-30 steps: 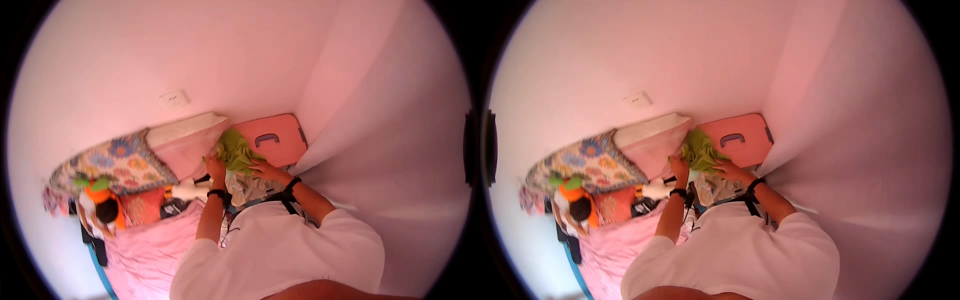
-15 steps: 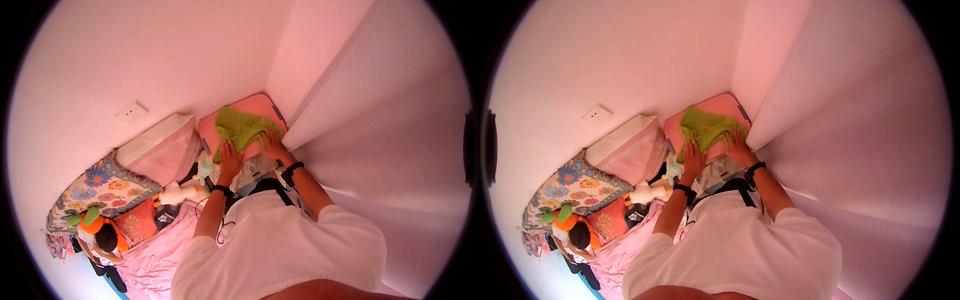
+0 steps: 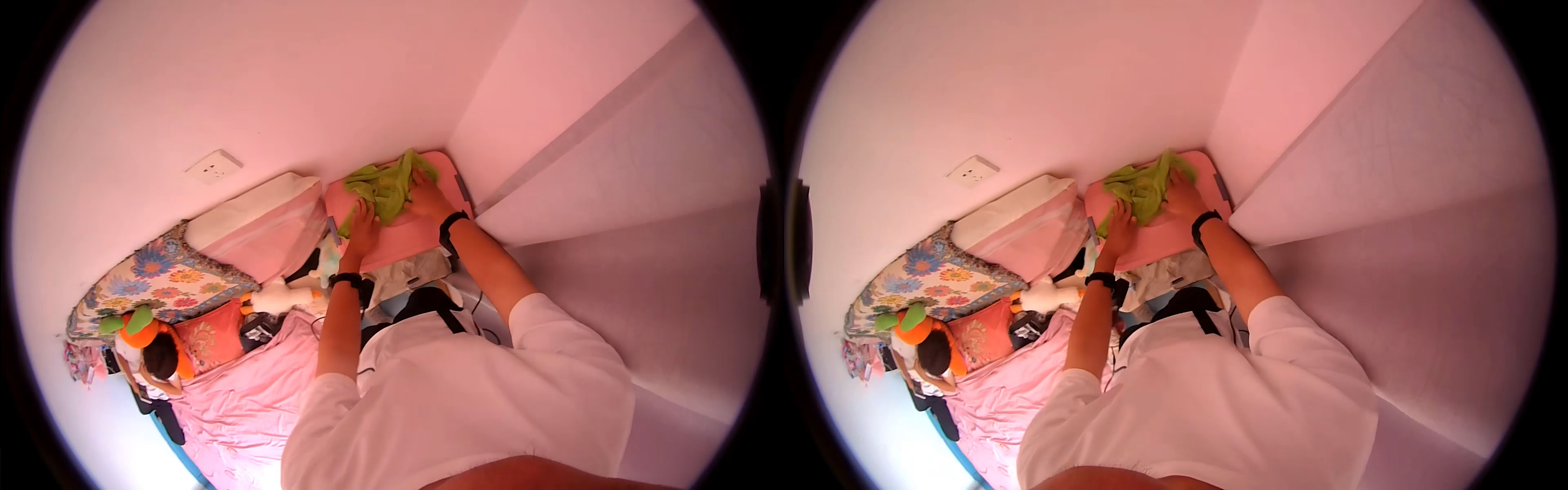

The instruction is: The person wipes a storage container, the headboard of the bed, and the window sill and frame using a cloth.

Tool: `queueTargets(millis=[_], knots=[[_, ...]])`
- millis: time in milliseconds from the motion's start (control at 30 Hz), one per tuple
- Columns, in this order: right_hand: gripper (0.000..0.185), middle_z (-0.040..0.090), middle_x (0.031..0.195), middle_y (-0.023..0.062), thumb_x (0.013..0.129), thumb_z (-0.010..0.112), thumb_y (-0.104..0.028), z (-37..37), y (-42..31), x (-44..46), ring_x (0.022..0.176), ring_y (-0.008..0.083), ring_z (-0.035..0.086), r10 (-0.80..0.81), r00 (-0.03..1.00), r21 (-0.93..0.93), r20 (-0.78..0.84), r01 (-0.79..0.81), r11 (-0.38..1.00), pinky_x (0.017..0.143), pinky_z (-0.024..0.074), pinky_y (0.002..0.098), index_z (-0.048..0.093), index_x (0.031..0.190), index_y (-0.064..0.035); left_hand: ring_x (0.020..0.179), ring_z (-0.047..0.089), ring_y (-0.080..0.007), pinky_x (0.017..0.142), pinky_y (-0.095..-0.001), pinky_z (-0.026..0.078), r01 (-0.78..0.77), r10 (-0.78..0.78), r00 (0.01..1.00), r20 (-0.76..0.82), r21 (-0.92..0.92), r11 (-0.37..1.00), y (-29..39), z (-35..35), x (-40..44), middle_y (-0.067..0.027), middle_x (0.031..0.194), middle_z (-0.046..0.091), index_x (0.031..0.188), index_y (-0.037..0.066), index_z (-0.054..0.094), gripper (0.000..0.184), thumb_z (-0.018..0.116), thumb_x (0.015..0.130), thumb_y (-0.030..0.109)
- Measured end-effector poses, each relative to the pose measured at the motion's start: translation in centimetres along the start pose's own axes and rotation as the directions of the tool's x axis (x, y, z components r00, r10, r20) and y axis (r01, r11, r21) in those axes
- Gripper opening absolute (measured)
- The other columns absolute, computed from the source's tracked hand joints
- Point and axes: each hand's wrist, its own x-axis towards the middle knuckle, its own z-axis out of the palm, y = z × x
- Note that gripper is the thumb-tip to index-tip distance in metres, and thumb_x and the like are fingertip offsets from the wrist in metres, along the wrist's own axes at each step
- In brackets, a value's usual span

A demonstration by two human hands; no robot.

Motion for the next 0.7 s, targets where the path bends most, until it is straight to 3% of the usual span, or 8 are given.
queueTargets(millis=[67,133,267,367,533,600,667,700], knots=[[0.062,0.038,0.142,0.0301,0.075,0.067,-0.014,0.8,-2.6,0.8,0.132,0.0441,0.040,-0.099,0.995,-0.049,-0.034,0.097,0.994,0.107,0.0385,0.0486,0.050,0.132,0.0049,0.147,0.018,-0.0402,0.117,-0.0491,0.019,0.117,-0.090,0.993,0.075,-0.628,0.769,-1.7,-1.0,0.0,-0.0242,0.158,0.021,0.147,-0.003,0.035,0.054,0.049,0.097,0.013],[0.052,0.046,0.134,0.0276,0.072,0.064,-0.006,3.2,-4.4,0.2,0.115,0.0415,0.054,-0.167,0.986,0.025,0.003,0.167,0.986,0.091,0.0497,0.0462,0.054,0.123,0.0040,0.146,0.019,-0.0403,0.118,-0.0485,0.019,0.075,-0.066,0.997,0.037,-0.522,0.850,-4.5,1.0,-1.0,-0.0240,0.157,0.024,0.147,-0.001,0.035,0.056,0.050,0.094,0.010],[0.048,0.051,0.125,0.0232,0.074,0.066,-0.009,3.9,-7.1,-3.5,0.114,0.0404,0.055,-0.032,0.988,0.162,-0.151,0.057,0.985,0.086,0.0506,0.0471,0.054,0.120,-0.0004,0.146,0.019,-0.0428,0.117,-0.0507,0.018,-0.091,0.082,0.995,-0.055,-0.191,0.977,-3.9,1.1,-2.0,-0.0276,0.156,0.023,0.147,-0.004,0.034,0.062,0.053,0.090,0.009],[0.042,0.055,0.114,0.0187,0.075,0.065,-0.009,2.0,-10.0,-9.1,0.097,0.0400,0.060,0.282,0.947,0.193,-0.151,-0.252,0.948,0.080,0.0505,0.0493,0.054,0.115,-0.0030,0.143,0.024,-0.0443,0.117,-0.0521,0.020,-0.127,0.118,0.990,-0.072,-0.130,0.983,-3.5,1.7,-0.2,-0.0289,0.153,0.030,0.147,-0.004,0.034,0.066,0.057,0.089,0.016],[0.038,0.059,0.103,0.0160,0.079,0.062,-0.011,4.3,-14.2,-18.3,0.092,0.0392,0.062,0.352,0.906,0.256,-0.236,-0.291,0.922,0.077,0.0514,0.0495,0.053,0.116,-0.0087,0.136,0.037,-0.0463,0.113,-0.0524,0.028,-0.377,0.381,0.917,-0.117,0.055,0.924,-2.4,1.2,-0.6,-0.0314,0.145,0.039,0.144,-0.005,0.037,0.071,0.064,0.085,0.024],[0.038,0.060,0.103,0.0159,0.080,0.061,-0.010,3.6,-16.8,-21.3,0.093,0.0390,0.062,0.448,0.879,0.336,-0.164,-0.377,0.863,0.077,0.0514,0.0496,0.054,0.117,-0.0098,0.125,0.046,-0.0480,0.106,-0.0536,0.036,-0.380,0.389,0.912,-0.131,0.092,0.921,-1.6,0.7,-1.0,-0.0313,0.138,0.047,0.139,-0.005,0.043,0.064,0.064,0.084,0.021],[0.038,0.061,0.104,0.0158,0.081,0.060,-0.009,4.5,-20.1,-24.2,0.094,0.0387,0.063,0.519,0.849,0.444,-0.097,-0.430,0.786,0.077,0.0514,0.0497,0.054,0.118,-0.0109,0.110,0.054,-0.0475,0.096,-0.0554,0.042,-0.411,0.383,0.907,-0.174,-0.177,0.894,-3.1,2.3,0.1,-0.0276,0.124,0.056,0.130,-0.002,0.052,0.050,0.061,0.083,0.016],[0.040,0.062,0.105,0.0154,0.081,0.059,-0.008,5.0,-21.1,-25.7,0.096,0.0382,0.063,0.494,0.862,0.417,-0.110,-0.411,0.810,0.078,0.0513,0.0499,0.053,0.121,-0.0115,0.104,0.057,-0.0447,0.089,-0.0538,0.045,-0.406,0.404,0.914,-0.033,-0.048,0.913,-2.0,1.2,0.0,-0.0256,0.117,0.058,0.124,-0.002,0.054,0.042,0.058,0.085,0.013]])
